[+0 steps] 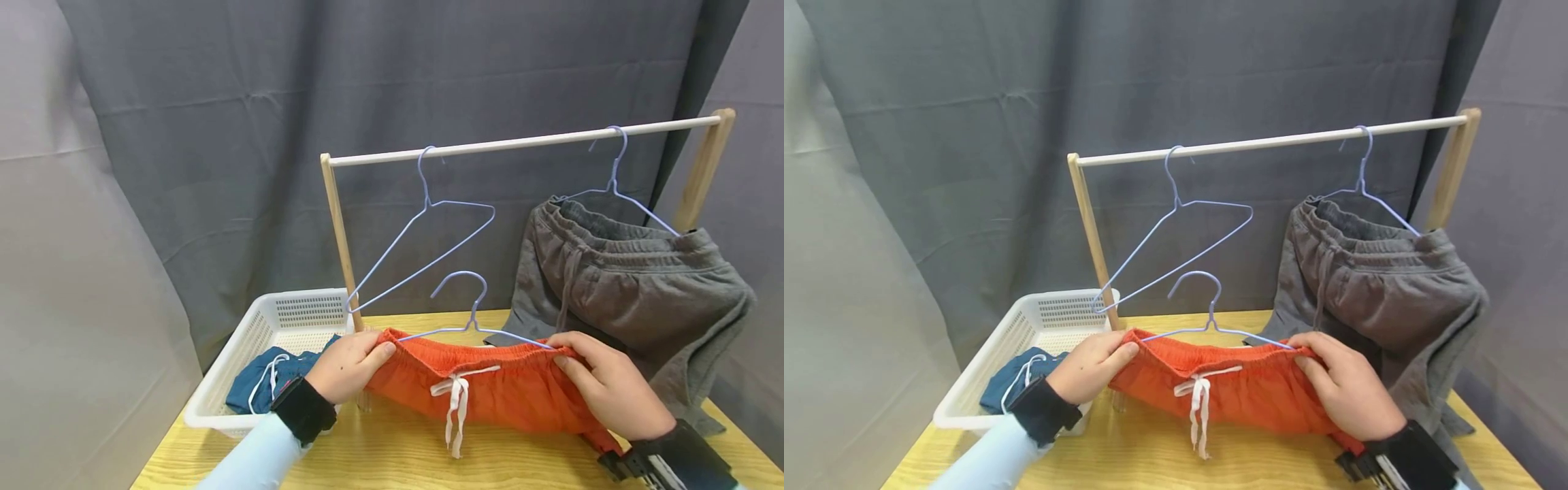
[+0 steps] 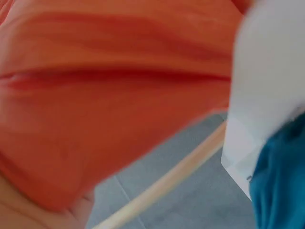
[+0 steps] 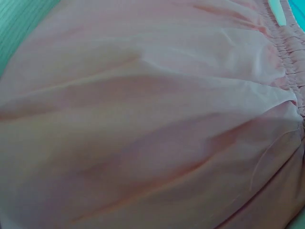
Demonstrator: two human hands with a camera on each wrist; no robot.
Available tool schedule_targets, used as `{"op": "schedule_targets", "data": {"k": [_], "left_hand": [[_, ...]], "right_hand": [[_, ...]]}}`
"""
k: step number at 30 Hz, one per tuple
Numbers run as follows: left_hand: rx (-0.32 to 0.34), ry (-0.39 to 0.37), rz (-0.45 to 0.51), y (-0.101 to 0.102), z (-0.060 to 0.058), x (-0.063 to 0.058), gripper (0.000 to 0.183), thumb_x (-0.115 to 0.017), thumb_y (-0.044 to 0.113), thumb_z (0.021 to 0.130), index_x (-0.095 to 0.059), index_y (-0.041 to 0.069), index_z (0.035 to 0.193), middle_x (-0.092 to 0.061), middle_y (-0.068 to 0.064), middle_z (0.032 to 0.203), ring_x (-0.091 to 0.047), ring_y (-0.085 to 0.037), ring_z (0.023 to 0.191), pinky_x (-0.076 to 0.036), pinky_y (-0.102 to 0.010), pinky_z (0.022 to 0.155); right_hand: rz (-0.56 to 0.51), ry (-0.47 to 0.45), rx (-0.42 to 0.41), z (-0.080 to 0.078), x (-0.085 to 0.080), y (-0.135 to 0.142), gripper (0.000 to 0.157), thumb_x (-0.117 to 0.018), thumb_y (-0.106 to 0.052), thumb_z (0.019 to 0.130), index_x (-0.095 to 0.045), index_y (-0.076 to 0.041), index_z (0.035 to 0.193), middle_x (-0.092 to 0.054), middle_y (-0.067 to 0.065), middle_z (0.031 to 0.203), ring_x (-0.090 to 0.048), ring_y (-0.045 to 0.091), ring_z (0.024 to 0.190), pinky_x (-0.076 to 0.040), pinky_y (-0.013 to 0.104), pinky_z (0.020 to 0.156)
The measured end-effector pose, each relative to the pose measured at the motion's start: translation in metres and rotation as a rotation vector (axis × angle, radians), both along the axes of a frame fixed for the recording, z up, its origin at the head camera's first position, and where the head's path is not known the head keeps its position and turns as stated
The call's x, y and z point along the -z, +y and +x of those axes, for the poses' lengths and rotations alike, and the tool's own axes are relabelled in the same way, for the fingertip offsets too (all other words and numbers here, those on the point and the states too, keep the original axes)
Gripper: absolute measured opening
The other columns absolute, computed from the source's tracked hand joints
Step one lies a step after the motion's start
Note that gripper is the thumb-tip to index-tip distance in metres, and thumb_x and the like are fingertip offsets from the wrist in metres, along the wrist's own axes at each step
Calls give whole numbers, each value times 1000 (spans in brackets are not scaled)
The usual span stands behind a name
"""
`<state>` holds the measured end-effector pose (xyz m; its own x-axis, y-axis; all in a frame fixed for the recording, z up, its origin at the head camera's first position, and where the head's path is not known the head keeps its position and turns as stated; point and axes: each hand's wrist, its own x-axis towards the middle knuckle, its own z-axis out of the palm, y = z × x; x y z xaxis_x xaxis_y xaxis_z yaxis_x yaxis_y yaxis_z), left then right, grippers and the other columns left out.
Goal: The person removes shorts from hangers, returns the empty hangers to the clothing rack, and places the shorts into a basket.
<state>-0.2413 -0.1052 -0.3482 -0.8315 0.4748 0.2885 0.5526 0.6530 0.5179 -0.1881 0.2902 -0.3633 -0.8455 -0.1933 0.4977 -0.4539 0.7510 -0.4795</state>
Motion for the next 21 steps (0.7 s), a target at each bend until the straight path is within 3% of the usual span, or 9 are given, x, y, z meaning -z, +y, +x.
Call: {"op": "schedule_targets", "data": {"k": [5,14,21], "left_hand": [[8,-5,14,7,3,0,35,-43,51,106,-67,26,104,-64,15,89,-59,-10,83,-50,-34,77],[41,149,-44,21,8,-5,30,-48,47,105,-63,26,91,-53,13,72,-54,-11,75,-46,-31,69],[63,170,-69,32,10,-9,33,-47,47,106,-54,26,81,-43,11,66,-50,-10,67,-41,-28,63]], "right_hand": [[6,6,7,1,2,-2,19,-66,-15,99,-68,-22,116,-68,-7,106,-60,10,88,-53,26,77],[14,69,15,4,2,-2,23,-70,-10,95,-70,-20,116,-69,-6,108,-62,10,90,-52,22,77],[1,124,-40,4,6,-7,27,-72,-4,93,-71,-21,114,-69,-9,106,-63,8,91,-45,9,81]]}}
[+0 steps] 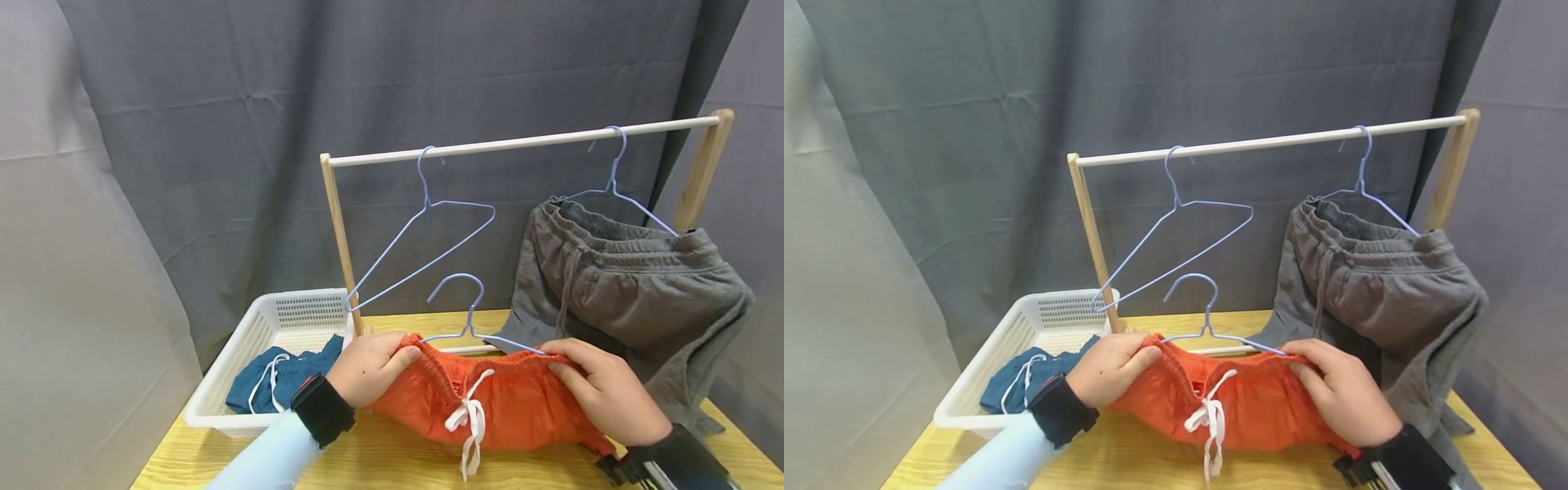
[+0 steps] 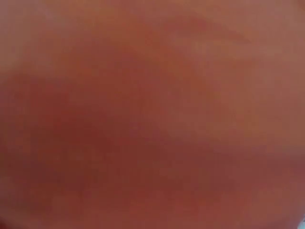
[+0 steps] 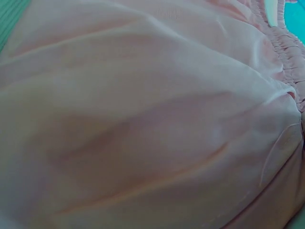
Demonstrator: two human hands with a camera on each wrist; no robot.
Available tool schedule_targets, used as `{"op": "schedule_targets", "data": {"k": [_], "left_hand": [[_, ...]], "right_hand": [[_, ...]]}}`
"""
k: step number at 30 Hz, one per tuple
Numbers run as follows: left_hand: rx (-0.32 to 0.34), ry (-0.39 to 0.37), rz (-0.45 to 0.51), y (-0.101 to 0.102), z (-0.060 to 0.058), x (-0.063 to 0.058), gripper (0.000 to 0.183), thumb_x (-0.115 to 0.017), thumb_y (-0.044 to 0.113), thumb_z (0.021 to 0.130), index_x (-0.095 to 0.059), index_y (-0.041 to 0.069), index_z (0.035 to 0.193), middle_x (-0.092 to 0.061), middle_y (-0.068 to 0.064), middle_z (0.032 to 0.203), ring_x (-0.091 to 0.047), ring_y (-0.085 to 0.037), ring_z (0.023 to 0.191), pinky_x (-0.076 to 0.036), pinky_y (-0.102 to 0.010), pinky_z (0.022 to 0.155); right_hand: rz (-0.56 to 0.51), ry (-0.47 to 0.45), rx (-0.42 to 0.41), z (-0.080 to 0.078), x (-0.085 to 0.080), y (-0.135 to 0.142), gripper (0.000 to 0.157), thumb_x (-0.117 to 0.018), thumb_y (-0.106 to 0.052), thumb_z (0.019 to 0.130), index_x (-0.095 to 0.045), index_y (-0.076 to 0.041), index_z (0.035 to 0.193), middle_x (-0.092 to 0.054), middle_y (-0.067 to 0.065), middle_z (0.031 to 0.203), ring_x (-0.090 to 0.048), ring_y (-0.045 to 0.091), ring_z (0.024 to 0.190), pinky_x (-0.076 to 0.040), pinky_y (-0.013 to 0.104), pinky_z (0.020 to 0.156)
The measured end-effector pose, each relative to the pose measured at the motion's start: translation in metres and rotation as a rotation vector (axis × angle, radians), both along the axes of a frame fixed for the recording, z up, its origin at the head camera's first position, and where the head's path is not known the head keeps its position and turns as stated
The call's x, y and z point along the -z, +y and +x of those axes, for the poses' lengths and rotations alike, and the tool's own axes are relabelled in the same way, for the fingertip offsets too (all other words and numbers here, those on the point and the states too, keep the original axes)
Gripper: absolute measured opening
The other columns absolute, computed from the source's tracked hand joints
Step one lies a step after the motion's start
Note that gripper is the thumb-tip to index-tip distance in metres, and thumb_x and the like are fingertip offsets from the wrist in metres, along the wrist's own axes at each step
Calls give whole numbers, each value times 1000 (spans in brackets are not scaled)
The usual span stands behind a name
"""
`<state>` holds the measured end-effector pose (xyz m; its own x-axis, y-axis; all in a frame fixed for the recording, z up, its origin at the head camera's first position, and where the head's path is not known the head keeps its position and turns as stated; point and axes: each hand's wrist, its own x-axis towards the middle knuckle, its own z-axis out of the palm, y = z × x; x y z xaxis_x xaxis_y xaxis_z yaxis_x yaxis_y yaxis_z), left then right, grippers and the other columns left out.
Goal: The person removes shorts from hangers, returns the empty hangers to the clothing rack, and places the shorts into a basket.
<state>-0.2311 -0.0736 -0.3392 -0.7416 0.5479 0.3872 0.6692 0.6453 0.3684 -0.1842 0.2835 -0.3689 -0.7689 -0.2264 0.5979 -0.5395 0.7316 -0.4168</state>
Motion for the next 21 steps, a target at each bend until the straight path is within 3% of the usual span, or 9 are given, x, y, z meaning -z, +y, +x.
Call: {"op": "schedule_targets", "data": {"k": [12,21], "left_hand": [[-9,-28,-33,13,2,-2,35,-47,49,105,-54,26,80,-46,10,63,-52,-10,67,-42,-28,62],[-9,13,-41,17,2,-2,33,-47,47,106,-57,27,81,-47,11,63,-52,-9,66,-42,-28,61]], "right_hand": [[31,42,-49,-4,4,-12,33,-74,-2,89,-71,-26,111,-68,-15,104,-64,6,90,-44,7,83],[58,66,-56,-6,5,-19,35,-76,-1,87,-70,-26,111,-66,-18,100,-62,5,88,-47,13,81]]}}
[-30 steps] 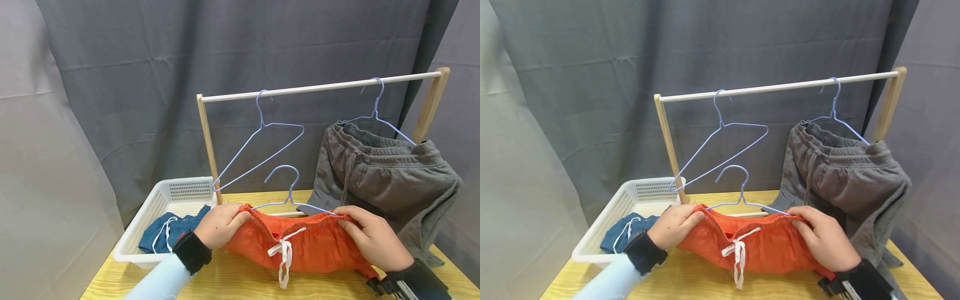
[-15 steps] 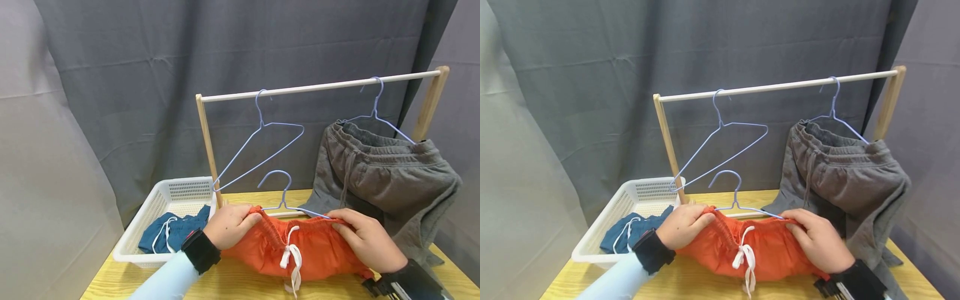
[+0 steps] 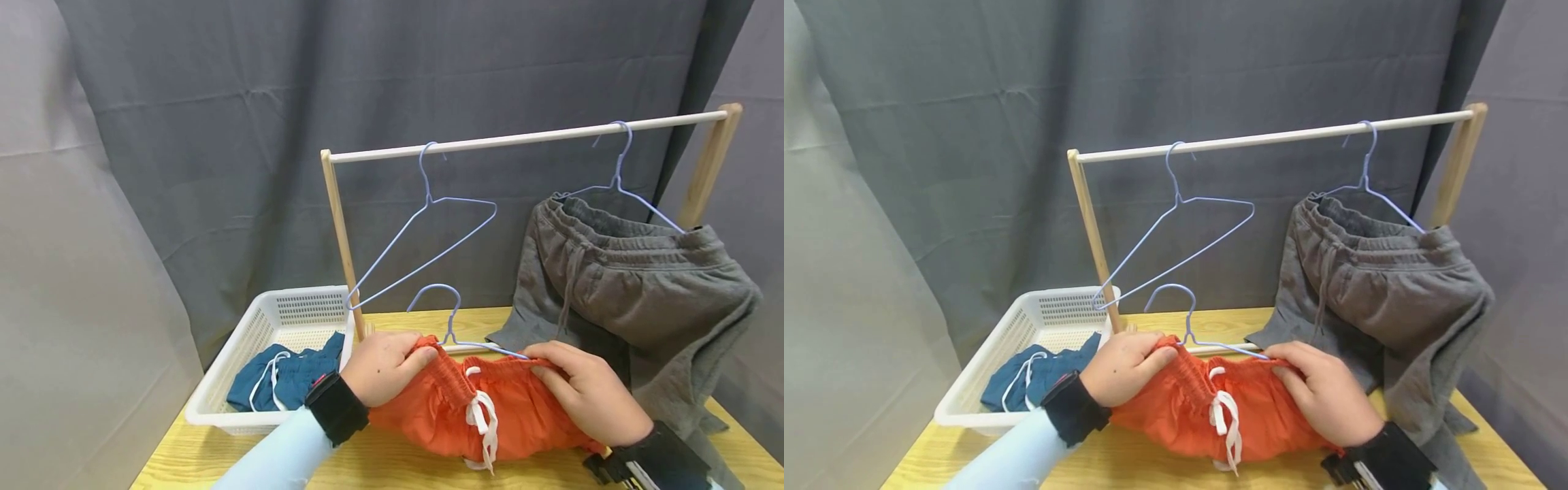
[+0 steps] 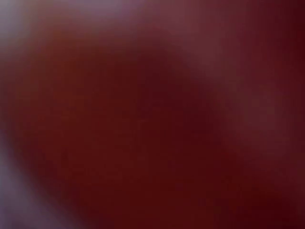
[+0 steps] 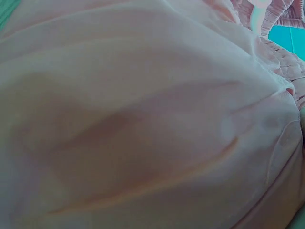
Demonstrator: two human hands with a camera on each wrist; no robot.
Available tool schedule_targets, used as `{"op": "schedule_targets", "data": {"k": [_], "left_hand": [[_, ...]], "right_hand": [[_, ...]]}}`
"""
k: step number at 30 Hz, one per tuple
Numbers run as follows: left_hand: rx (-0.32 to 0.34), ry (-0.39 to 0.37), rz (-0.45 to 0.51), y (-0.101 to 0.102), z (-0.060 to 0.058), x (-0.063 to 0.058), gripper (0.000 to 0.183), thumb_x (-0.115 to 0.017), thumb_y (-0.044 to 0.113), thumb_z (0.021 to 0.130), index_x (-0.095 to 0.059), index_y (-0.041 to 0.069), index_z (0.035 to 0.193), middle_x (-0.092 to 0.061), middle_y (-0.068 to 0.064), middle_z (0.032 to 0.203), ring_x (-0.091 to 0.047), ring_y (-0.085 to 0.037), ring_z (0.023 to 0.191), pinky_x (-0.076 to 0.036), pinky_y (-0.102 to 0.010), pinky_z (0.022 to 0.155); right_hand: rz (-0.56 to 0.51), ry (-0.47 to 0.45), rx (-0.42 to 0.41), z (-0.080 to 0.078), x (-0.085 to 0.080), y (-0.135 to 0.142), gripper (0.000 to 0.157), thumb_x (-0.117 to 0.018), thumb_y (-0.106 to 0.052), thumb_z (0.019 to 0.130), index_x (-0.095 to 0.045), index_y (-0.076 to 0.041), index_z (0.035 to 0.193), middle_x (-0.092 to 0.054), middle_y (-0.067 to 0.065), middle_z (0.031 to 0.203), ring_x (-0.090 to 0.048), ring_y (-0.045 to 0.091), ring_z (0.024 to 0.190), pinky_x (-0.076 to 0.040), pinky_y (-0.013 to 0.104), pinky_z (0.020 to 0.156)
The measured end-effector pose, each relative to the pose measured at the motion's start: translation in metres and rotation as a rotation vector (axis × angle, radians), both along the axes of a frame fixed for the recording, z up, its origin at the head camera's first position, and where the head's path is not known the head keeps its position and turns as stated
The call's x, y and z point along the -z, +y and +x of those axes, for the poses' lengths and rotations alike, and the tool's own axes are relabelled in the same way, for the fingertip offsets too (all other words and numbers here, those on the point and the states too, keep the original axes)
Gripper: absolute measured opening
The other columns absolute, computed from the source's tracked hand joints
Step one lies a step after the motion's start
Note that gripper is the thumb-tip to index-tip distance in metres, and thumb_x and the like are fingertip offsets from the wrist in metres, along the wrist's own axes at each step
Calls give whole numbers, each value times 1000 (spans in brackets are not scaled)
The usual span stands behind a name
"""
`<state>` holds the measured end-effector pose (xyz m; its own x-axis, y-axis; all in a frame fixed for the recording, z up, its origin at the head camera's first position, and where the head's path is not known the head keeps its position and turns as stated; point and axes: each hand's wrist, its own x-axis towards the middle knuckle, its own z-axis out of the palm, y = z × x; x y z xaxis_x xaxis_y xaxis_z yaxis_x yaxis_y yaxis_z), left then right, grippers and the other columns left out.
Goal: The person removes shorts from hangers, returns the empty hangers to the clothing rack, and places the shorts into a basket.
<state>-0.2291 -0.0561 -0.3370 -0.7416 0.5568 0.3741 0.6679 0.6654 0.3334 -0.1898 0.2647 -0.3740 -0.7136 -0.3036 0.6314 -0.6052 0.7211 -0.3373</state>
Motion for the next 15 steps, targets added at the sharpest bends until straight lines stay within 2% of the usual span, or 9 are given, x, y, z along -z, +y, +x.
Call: {"op": "schedule_targets", "data": {"k": [4,11,15], "left_hand": [[13,17,-10,2,0,0,32,-47,46,106,-58,27,83,-48,11,65,-51,-9,66,-42,-27,62],[30,42,11,0,0,2,32,-49,43,106,-57,27,80,-45,11,64,-50,-9,65,-41,-27,60],[23,38,26,-2,0,0,33,-49,44,106,-56,27,78,-45,12,64,-51,-9,65,-41,-27,61]], "right_hand": [[9,-5,12,0,1,-2,36,-77,-2,87,-70,-27,110,-67,-18,102,-63,6,89,-51,19,81],[7,2,22,-2,6,-1,36,-78,-3,86,-70,-28,110,-68,-16,106,-64,8,93,-43,10,85],[10,-21,42,-1,8,4,35,-77,-4,87,-70,-28,110,-67,-15,106,-63,8,91,-48,14,83]]}}
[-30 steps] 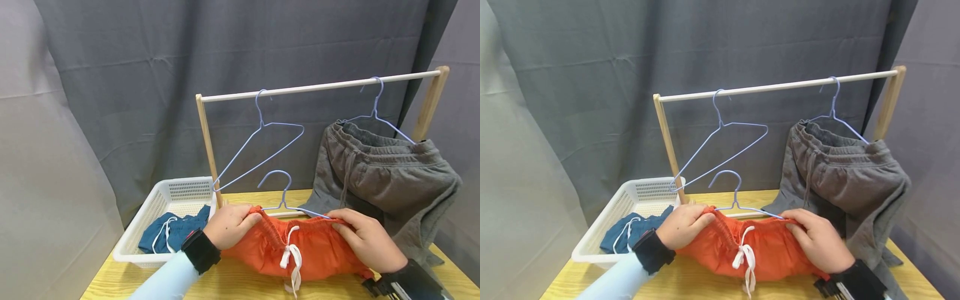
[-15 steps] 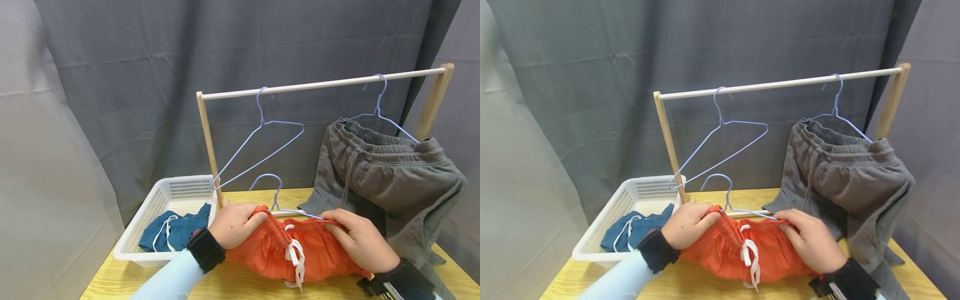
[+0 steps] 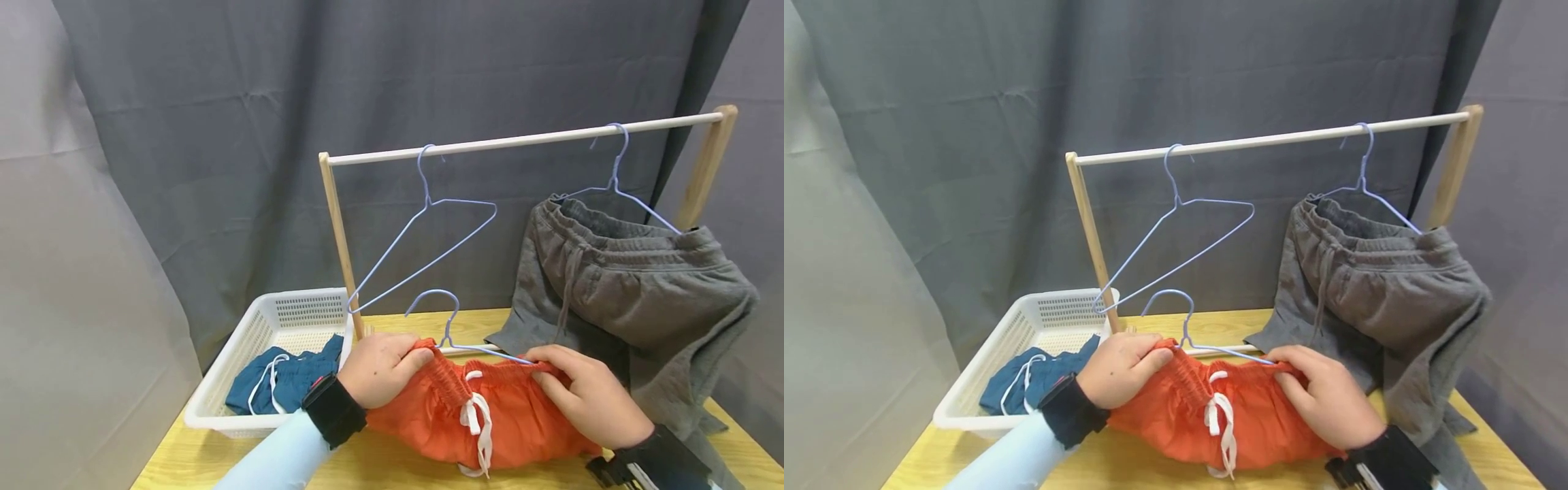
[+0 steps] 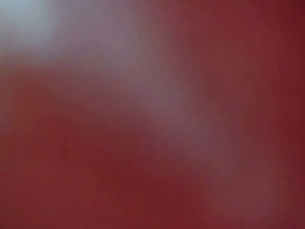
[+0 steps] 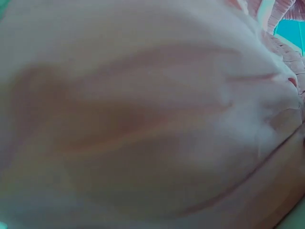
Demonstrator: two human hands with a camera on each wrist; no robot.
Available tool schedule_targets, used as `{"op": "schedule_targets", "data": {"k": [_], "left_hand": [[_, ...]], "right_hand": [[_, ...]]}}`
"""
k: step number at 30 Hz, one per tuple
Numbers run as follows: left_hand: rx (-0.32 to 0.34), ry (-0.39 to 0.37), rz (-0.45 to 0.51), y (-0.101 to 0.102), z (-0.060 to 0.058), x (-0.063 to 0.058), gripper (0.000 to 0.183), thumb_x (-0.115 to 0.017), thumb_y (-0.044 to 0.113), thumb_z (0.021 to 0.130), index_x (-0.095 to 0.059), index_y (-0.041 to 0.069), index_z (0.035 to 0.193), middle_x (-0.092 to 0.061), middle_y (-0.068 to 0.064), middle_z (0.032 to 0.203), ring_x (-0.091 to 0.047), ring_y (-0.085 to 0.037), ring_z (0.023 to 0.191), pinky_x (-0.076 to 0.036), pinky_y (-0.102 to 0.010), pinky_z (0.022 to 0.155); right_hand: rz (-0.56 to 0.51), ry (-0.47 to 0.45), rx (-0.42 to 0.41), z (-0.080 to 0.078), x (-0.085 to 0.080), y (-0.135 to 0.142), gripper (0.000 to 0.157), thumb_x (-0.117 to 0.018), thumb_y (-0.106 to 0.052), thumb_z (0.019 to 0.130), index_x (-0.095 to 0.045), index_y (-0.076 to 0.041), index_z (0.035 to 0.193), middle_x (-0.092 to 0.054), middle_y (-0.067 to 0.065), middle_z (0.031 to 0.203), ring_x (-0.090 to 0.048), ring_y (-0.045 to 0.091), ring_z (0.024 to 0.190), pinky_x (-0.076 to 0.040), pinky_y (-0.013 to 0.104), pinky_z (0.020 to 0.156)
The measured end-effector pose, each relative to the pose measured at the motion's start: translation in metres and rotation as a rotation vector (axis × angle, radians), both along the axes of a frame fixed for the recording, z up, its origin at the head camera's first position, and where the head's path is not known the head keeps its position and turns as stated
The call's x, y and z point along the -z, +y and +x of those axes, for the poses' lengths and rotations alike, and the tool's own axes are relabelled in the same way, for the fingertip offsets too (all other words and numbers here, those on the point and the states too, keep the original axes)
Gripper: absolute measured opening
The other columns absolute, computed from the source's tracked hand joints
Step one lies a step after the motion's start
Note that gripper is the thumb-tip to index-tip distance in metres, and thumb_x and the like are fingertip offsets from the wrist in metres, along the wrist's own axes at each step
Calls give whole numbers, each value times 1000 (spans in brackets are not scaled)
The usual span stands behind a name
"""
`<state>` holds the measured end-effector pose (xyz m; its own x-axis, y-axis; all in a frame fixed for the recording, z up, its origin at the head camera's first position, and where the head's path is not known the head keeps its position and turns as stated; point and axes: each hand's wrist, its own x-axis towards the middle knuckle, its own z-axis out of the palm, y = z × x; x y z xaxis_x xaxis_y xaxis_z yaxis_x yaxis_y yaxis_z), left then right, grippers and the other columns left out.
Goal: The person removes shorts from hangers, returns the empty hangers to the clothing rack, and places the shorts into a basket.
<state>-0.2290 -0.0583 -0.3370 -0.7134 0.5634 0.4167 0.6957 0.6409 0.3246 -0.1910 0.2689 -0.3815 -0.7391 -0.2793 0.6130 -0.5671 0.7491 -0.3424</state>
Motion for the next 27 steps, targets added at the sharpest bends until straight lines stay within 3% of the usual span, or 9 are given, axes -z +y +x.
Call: {"op": "schedule_targets", "data": {"k": [4,11,20,27], "left_hand": [[-17,-8,26,-4,0,-1,34,-50,45,105,-55,26,76,-43,12,61,-50,-9,63,-40,-26,58],[-23,12,67,-8,-2,-3,38,-52,44,104,-50,26,72,-38,13,59,-45,-7,57,-35,-25,54],[-85,-21,98,-21,-2,-7,29,-52,44,104,-61,27,82,-48,13,65,-51,-8,66,-43,-28,59],[-83,18,105,-24,-3,-8,28,-53,42,104,-61,26,83,-48,12,64,-51,-8,66,-44,-28,59]], "right_hand": [[-10,-73,30,2,1,9,32,-76,-7,89,-69,-28,112,-67,-14,107,-61,7,90,-54,24,78],[-40,-78,38,2,3,21,31,-74,-9,91,-68,-27,116,-66,-13,110,-61,8,93,-47,15,80],[-90,-126,49,2,6,27,30,-72,-13,95,-65,-22,122,-67,-8,108,-61,7,86,-53,25,72],[-128,-209,59,4,7,26,35,-69,-19,98,-58,-16,130,-68,0,109,-61,9,83,-54,26,69]]}}
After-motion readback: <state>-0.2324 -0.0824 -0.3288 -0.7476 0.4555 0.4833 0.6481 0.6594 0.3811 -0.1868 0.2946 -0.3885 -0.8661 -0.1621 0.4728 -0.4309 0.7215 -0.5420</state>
